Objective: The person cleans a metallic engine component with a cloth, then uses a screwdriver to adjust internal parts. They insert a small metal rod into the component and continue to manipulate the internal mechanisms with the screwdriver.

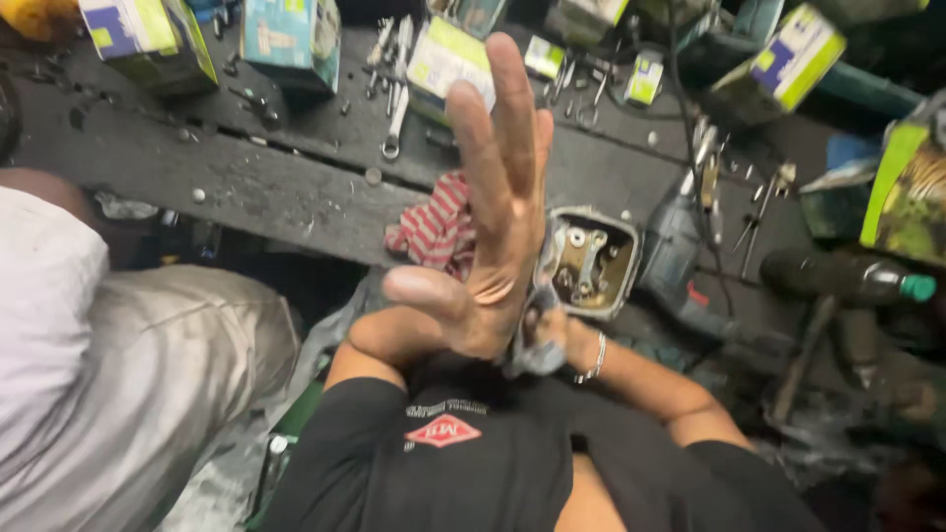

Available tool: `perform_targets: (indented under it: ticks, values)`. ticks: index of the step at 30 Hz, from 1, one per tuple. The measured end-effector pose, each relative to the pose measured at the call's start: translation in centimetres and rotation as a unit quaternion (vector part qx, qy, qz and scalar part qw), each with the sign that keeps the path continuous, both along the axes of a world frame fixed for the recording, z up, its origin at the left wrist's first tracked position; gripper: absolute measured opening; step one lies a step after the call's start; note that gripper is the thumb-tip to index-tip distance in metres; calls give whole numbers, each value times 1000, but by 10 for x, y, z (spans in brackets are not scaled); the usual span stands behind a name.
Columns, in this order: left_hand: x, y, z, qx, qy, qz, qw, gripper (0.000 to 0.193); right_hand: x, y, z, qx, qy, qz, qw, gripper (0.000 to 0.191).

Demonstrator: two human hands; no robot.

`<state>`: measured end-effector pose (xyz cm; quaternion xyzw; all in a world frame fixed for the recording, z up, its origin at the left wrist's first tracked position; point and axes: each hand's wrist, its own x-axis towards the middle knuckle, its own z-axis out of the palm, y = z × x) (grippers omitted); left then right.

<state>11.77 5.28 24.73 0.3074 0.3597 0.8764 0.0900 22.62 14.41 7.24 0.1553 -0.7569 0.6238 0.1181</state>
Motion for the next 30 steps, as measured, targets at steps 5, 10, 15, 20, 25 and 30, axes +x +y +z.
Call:
perform_targets:
  ticks: [5, 10, 15, 20, 25, 30]
  values:
    - [-5, 6, 1, -61, 111, -15, 992, 96, 1, 8, 10, -50, -7, 47, 998, 65]
    - [-11, -4, 1, -151, 142, -65, 976, 94, 9, 22, 18, -78, -7, 56, 995, 68]
    - [-29, -10, 14, -137, 91, -90, 982, 106, -8, -2, 5, -90, -5, 93, 992, 72]
    - [-21, -7, -4, -135, 95, -109, 980, 107, -10, -5, 19, -148, 11, 109, 983, 76]
    - [4, 12, -67, -292, 175, -58, 939, 112, 10, 24, 61, -327, 99, 62, 938, 79]
    - [-21, 14, -107, -514, 242, 67, 820, 107, -30, 58, 94, -353, 135, -191, 906, 83]
